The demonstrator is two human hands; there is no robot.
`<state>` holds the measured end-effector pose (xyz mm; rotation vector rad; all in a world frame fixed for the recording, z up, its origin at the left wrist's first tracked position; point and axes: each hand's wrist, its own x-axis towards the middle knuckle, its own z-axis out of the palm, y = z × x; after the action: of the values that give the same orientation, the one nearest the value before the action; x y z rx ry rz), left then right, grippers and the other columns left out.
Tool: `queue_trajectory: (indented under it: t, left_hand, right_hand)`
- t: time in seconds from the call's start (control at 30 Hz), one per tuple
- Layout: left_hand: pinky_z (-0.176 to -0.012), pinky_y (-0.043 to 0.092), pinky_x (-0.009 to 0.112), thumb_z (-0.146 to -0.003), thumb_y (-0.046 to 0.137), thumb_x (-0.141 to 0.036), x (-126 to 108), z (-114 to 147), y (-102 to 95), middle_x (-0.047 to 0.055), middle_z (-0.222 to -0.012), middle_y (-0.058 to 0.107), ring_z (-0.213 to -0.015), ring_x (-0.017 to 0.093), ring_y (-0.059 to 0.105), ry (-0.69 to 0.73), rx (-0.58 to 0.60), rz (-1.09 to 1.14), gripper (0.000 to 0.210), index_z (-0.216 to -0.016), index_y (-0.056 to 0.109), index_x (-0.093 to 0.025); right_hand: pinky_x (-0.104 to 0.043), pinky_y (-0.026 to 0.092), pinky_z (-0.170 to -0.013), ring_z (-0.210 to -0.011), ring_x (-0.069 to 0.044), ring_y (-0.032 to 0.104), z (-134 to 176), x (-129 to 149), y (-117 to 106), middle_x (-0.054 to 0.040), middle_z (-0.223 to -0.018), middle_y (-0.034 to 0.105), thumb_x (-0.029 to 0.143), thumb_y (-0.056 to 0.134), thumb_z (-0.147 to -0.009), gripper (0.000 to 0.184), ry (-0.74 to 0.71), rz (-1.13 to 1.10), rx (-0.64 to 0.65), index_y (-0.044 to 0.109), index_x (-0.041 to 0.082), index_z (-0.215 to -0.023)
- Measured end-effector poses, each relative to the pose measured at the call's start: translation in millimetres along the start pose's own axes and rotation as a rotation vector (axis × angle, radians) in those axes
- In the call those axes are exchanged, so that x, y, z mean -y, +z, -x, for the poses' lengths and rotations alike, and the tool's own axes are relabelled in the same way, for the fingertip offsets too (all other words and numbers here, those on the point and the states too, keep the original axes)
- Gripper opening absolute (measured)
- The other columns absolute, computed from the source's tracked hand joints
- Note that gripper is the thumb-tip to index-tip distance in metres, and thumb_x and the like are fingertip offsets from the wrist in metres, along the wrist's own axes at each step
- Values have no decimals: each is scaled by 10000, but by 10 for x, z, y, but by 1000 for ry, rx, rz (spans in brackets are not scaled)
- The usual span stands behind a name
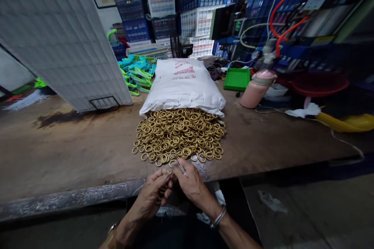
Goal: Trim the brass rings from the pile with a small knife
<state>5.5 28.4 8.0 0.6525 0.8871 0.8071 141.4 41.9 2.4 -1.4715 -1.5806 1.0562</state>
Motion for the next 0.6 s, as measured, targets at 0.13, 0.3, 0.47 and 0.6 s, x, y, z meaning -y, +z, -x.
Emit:
queue_trajectory:
  t: [0.13,0.3,0.47,0.6]
  left_hand:
    - [-317,223,133,-709,582,-419,31,4,21,-42,-604,490,-377,25,386,43,-12,-6,276,-729,478,-164]
    - [-330,230,142,-731,558,-422,43,-1,31,-57,-526,466,-351,25,333,103,-27,-120,271,-708,464,-169]
    - [-359,256,153,-751,521,-447,24,29,41,-73,-453,433,-344,36,317,103,-67,-225,285,-709,458,-173]
    - [-365,267,158,-740,527,-465,20,47,41,-73,-444,431,-347,42,320,140,-75,-280,305,-673,446,-179]
  right_hand:
    - [-221,337,-546,-559,-113,448,56,-80,-34,30,-590,475,286,339,-821,194,-13,144,-25,450,196,-689]
    - [-223,326,-574,-610,-127,509,180,-113,-54,8,-671,554,91,360,-711,193,-123,384,99,479,204,-813]
    - [-236,317,-577,-647,-152,535,214,-82,-48,-14,-706,580,50,336,-656,291,-141,526,102,475,186,-872]
    - [-239,318,-582,-659,-156,536,223,-80,-40,-25,-713,588,46,319,-666,296,-152,553,92,470,180,-883]
